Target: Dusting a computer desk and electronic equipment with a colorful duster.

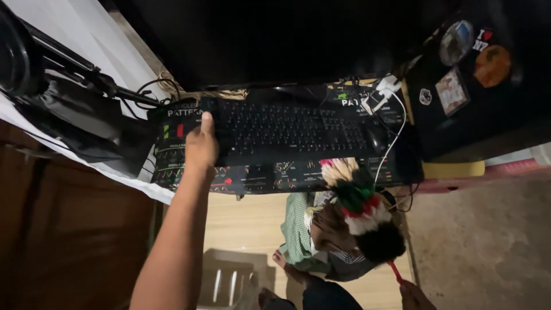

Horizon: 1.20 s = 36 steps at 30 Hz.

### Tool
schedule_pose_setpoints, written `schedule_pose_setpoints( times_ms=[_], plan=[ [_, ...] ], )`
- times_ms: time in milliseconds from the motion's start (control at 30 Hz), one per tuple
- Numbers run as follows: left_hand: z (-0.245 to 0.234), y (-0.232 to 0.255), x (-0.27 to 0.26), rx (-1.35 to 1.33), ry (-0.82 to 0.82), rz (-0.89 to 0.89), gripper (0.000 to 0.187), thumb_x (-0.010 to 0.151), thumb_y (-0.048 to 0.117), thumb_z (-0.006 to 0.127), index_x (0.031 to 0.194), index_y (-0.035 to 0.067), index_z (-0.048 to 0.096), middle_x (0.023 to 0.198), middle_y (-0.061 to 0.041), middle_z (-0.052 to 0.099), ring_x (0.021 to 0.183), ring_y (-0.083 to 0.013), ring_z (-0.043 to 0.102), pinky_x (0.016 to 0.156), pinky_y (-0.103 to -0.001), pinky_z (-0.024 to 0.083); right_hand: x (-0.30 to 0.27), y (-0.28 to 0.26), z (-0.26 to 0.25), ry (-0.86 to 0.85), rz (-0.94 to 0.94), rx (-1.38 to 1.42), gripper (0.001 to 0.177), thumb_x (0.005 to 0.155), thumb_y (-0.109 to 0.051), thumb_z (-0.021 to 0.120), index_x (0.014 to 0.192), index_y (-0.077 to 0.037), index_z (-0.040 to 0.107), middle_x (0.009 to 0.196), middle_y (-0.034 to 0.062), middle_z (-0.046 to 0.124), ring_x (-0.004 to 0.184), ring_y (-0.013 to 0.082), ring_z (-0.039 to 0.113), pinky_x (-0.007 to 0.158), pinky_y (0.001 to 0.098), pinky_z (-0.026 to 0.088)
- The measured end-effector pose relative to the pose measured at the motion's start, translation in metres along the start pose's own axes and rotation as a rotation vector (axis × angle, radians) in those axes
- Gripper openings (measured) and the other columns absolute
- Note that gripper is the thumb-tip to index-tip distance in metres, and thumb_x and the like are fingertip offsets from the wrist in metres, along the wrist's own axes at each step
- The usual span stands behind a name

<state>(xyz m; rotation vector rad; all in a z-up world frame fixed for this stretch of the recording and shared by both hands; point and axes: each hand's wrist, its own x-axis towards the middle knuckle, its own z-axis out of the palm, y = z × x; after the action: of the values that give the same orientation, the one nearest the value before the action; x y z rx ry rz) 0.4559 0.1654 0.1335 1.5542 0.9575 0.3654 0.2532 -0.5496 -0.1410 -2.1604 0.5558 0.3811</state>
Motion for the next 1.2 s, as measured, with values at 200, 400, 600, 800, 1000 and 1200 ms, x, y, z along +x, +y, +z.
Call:
schedule_pose_setpoints(
  times_ms=[200,400,600,800,1000,1200],
  plan=[
    [-0.021,0.007,-0.004,-0.018,0.011,0.022,0.068,0.098,0.06,0.055,0.111,-0.005,0.067,0.097,-0.009,0.071,0.085,-0.0186,0.061,0.081,-0.035,0.052,0.005,-0.117,0.019,-0.113,-0.131,-0.151,0.048,0.101,-0.03,0.053,0.146,-0.012,0.059,0.075,0.0089,0.067,0.072,0.0167,0.064,0.072,0.0315,0.053],
    [-0.034,0.041,-0.036,-0.464,-0.146,-0.341,0.058,0.097,0.054,0.052,0.127,0.005,0.06,0.099,-0.011,0.076,0.08,-0.0315,0.075,0.057,-0.049,0.06,0.022,-0.19,0.088,-0.135,-0.256,0.057,0.045,0.107,-0.022,0.053,0.151,-0.015,0.059,0.081,0.0169,0.053,0.07,0.0235,0.049,0.061,0.0396,0.043],
    [-0.042,0.069,-0.05,-0.522,-0.217,-0.299,0.052,0.101,0.054,0.048,0.126,0.012,0.064,0.103,-0.01,0.077,0.071,-0.0272,0.074,0.042,-0.042,0.047,-0.069,-0.249,0.11,-0.483,-0.624,-0.48,0.055,0.093,-0.016,0.059,0.148,-0.019,0.06,0.123,-0.004,0.075,0.064,0.0224,0.065,0.062,0.0354,0.055],
    [-0.052,0.073,-0.044,-0.483,-0.213,-0.216,0.051,0.102,0.056,0.048,0.121,0.012,0.067,0.101,-0.01,0.076,0.073,-0.0296,0.071,0.046,-0.044,0.045,-0.029,-0.212,0.098,-0.318,-0.467,-0.241,0.026,0.105,-0.026,0.055,0.118,-0.008,0.069,0.084,0.0209,0.07,0.074,0.0317,0.066,0.068,0.0417,0.052],
    [-0.057,0.079,-0.044,-0.509,-0.217,-0.268,0.049,0.101,0.056,0.047,0.119,0.014,0.066,0.101,-0.011,0.076,0.076,-0.0282,0.071,0.051,-0.046,0.05,-0.037,-0.242,0.097,-0.075,-0.499,-0.313,0.032,0.101,-0.035,0.056,0.113,-0.012,0.074,0.085,0.0227,0.071,0.078,0.039,0.069,0.069,0.0468,0.053],
    [-0.061,0.088,-0.043,-0.632,-0.291,-0.242,0.05,0.103,0.053,0.048,0.121,0.01,0.067,0.106,-0.015,0.079,0.081,-0.0322,0.076,0.055,-0.047,0.055,-0.027,-0.291,0.128,-0.393,-0.75,-0.201,0.03,0.101,-0.031,0.059,0.124,-0.016,0.07,0.099,0.0205,0.076,0.09,0.0344,0.074,0.073,0.0414,0.057]
  ],
)
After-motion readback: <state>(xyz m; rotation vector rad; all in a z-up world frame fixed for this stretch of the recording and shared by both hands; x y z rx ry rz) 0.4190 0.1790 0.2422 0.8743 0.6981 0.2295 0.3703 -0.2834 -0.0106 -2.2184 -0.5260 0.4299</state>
